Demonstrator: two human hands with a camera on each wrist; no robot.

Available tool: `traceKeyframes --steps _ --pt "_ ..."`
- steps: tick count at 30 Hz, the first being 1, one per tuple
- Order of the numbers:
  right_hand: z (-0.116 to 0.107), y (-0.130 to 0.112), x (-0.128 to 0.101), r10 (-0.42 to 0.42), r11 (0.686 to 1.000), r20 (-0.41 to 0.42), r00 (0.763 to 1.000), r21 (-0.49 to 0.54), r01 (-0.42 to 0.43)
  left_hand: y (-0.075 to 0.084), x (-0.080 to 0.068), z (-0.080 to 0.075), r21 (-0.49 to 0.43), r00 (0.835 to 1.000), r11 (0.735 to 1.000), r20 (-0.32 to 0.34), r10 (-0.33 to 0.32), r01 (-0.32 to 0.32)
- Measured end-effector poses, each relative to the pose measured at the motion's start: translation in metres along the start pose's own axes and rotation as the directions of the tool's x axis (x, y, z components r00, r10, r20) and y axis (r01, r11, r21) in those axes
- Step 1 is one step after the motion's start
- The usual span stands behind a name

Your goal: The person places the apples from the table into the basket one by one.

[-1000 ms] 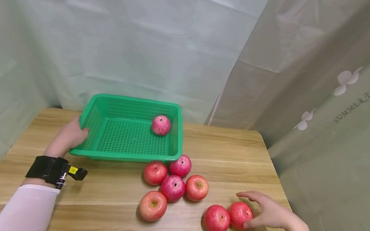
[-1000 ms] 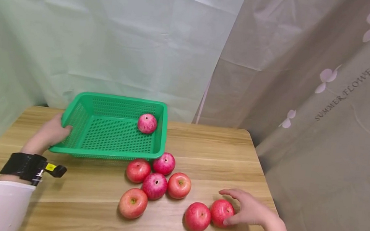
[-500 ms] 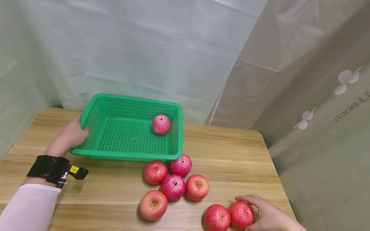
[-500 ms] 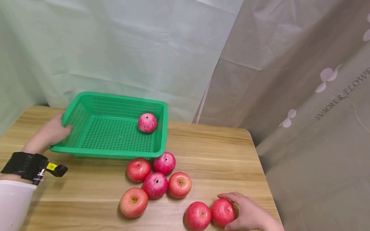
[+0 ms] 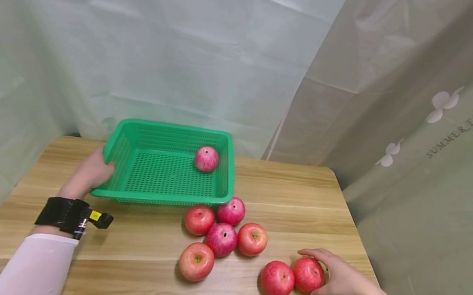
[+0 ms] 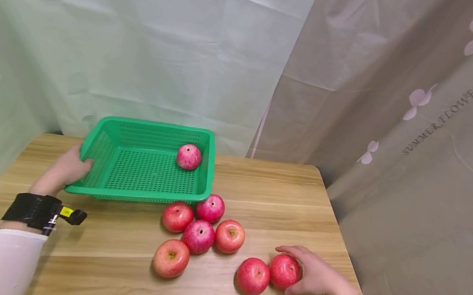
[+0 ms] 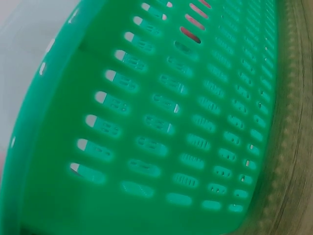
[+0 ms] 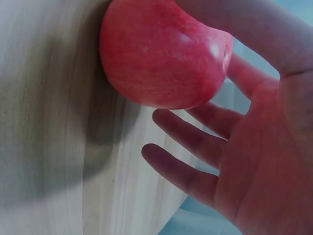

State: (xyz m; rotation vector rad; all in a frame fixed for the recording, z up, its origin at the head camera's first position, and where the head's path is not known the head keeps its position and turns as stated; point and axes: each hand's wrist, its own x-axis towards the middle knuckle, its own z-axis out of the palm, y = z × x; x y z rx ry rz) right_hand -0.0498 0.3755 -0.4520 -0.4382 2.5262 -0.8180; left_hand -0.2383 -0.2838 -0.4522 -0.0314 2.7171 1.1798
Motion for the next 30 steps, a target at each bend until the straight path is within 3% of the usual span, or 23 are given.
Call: traceKeyframes --steps 11,20,30 --pt "0.0051 -0.0038 0.0015 -0.04 0.999 -0.003 0.999 -0.027 0.04 0.0028 -0.0008 -0.0003 -0.012 1.0 1.0 0.004 -0.01 0.01" --pt "0.0059 -0.0044 0.0011 0.011 1.0 0.019 1.0 0.016 -0.011 0.0032 -0.0015 0.0 0.012 1.0 1.0 -0.007 -0.011 0.011" --pt "0.0046 -0.0034 0.0024 0.015 1.0 0.017 1.0 0.011 -0.015 0.0034 -0.0018 -0.001 -0.007 1.0 1.0 0.008 -0.029 0.029"
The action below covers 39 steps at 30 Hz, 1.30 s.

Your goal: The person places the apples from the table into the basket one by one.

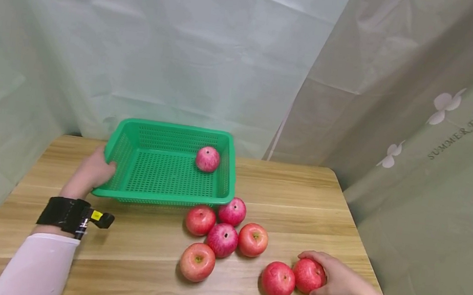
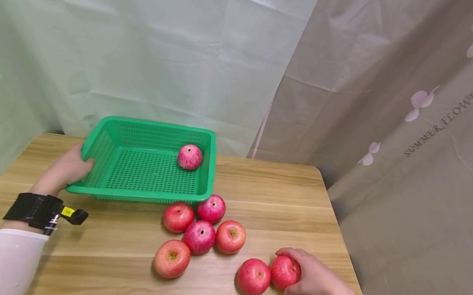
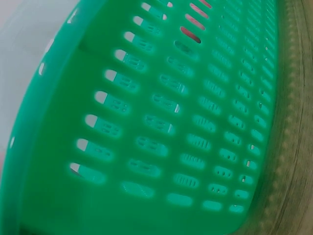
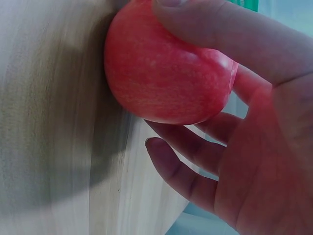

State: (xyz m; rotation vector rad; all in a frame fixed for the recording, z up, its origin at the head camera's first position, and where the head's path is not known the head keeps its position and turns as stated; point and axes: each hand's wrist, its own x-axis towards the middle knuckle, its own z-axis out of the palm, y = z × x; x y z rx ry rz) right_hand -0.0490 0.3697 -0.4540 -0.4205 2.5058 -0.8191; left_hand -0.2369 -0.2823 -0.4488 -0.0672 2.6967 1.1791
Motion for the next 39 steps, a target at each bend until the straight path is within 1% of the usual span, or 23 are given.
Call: traceKeyframes --steps 8,15,25,29,39 --pt "-0.003 0.0 -0.001 0.009 1.0 -0.015 1.0 -0.005 -0.009 0.0 0.0 0.0 0.006 1.0 1.0 0.002 0.008 -0.008" --pt "-0.01 -0.002 -0.001 0.044 0.999 -0.039 0.998 -0.03 -0.045 0.0 -0.001 -0.001 -0.003 1.0 1.0 0.001 0.014 -0.014" --pt "-0.022 -0.004 0.005 -0.005 0.999 -0.059 0.998 -0.04 0.002 -0.002 0.0 0.0 -0.001 1.0 1.0 0.002 0.017 -0.017" --pt "-0.028 -0.007 0.01 -0.015 0.997 -0.084 0.996 -0.073 0.009 0.0 0.001 0.0 -0.001 1.0 1.0 0.002 0.017 -0.017" --pt "-0.04 -0.029 0.029 -0.03 0.991 -0.084 0.996 -0.136 0.018 0.002 0.001 -0.001 -0.014 1.0 1.0 0.01 0.01 -0.01"
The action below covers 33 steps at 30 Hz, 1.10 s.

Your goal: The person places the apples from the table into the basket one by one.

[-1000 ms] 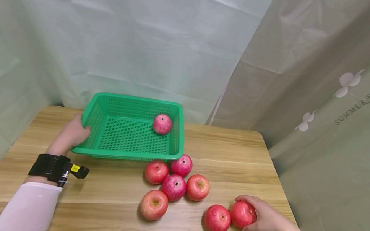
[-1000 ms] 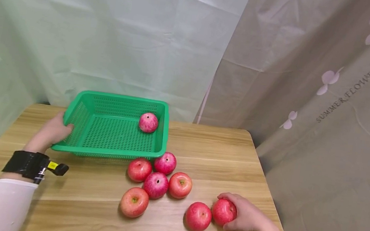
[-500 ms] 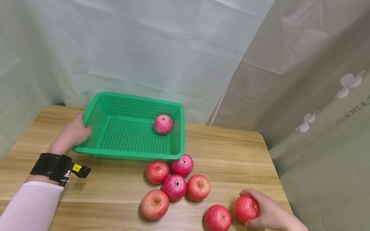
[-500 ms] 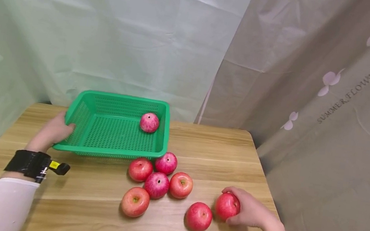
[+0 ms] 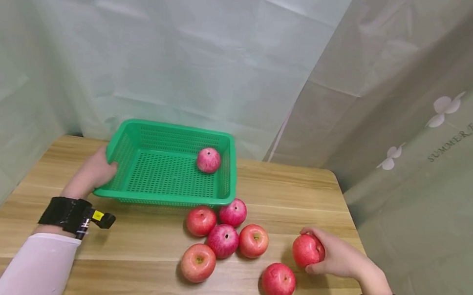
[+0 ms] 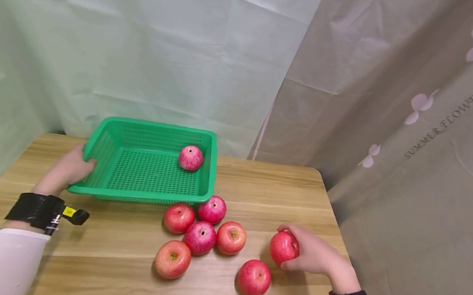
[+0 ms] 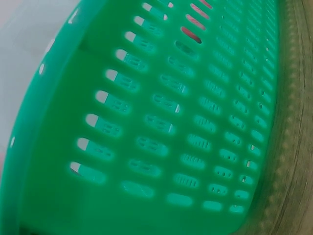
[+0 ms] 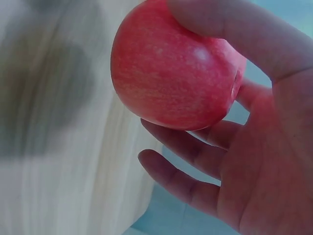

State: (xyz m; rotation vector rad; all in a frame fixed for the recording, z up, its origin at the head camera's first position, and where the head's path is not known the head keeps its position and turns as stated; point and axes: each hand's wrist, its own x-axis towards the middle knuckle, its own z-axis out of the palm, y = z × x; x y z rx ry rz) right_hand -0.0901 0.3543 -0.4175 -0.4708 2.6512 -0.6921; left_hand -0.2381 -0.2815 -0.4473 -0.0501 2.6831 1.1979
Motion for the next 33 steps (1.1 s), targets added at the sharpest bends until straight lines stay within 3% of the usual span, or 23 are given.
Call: traceKeyframes --steps 10,15,20,33 --pt "-0.011 -0.015 0.027 -0.069 0.997 -0.008 0.998 -0.04 0.069 -0.002 0.002 0.001 -0.012 1.0 1.0 -0.004 0.0 0.0" --pt "-0.014 -0.023 0.04 -0.097 0.994 -0.01 0.995 -0.059 0.096 -0.003 0.001 -0.001 0.028 0.999 0.999 -0.032 0.029 -0.028" --pt "-0.019 -0.031 0.052 -0.118 0.989 -0.007 0.993 -0.09 0.117 -0.002 0.0 0.002 0.049 0.999 0.999 -0.037 0.017 -0.015" --pt "-0.028 -0.074 0.09 -0.244 0.962 -0.04 0.969 -0.133 0.237 0.0 -0.003 0.001 0.011 0.999 1.0 -0.034 0.003 -0.003"
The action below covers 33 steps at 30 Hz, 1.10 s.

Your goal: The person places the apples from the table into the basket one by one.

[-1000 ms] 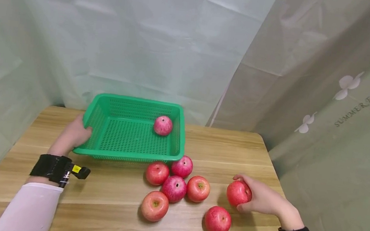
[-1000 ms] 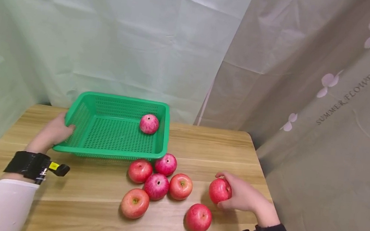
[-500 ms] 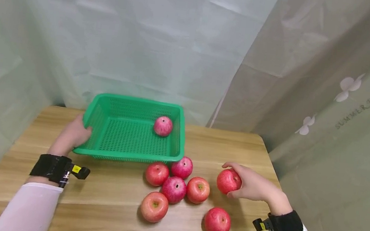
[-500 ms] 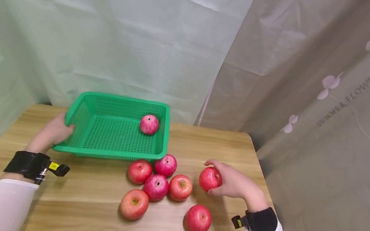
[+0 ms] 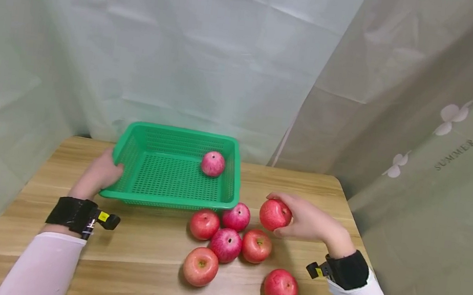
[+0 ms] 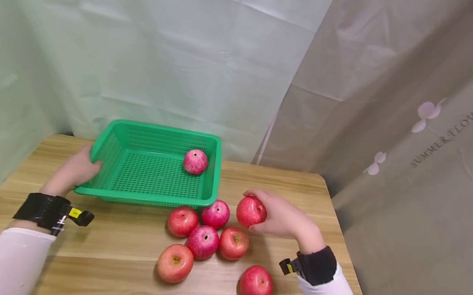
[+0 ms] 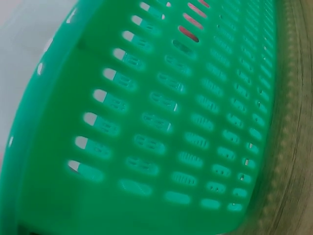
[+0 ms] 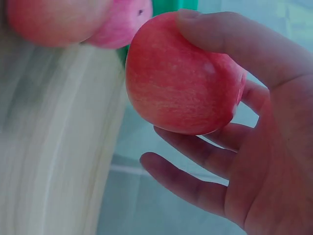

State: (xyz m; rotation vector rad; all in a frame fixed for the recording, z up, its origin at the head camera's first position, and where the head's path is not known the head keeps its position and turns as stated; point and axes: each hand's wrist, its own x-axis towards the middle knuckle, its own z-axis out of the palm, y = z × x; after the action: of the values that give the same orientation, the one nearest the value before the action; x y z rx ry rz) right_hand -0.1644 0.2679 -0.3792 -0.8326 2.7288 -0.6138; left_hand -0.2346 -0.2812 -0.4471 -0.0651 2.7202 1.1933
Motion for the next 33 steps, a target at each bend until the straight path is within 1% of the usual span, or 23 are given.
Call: traceKeyframes --steps 6,13,20,23,26,33 --pt "-0.003 -0.013 0.023 -0.108 0.994 -0.031 0.994 -0.029 0.107 -0.001 0.001 0.0 -0.013 1.0 1.0 0.0 -0.004 0.004" --pt "-0.007 -0.024 0.049 -0.137 0.99 -0.018 0.99 -0.035 0.136 -0.002 0.003 0.002 -0.032 1.0 0.999 0.011 -0.005 0.006" --pt "-0.012 -0.033 0.081 -0.236 0.972 -0.034 0.971 -0.025 0.235 -0.003 0.004 0.002 -0.014 1.0 1.0 0.004 -0.002 0.002" --pt "-0.013 -0.04 0.093 -0.245 0.969 -0.026 0.969 -0.03 0.244 -0.002 0.003 0.003 -0.013 1.0 1.0 0.005 -0.002 0.002" --pt "-0.011 -0.045 0.103 -0.232 0.972 -0.002 0.973 -0.033 0.232 -0.002 0.002 0.004 -0.02 1.0 1.0 0.013 -0.01 0.011" --pt "0.001 -0.052 0.127 -0.218 0.976 0.066 0.974 -0.012 0.219 -0.002 0.002 0.001 0.006 1.0 1.0 0.002 -0.021 0.021"
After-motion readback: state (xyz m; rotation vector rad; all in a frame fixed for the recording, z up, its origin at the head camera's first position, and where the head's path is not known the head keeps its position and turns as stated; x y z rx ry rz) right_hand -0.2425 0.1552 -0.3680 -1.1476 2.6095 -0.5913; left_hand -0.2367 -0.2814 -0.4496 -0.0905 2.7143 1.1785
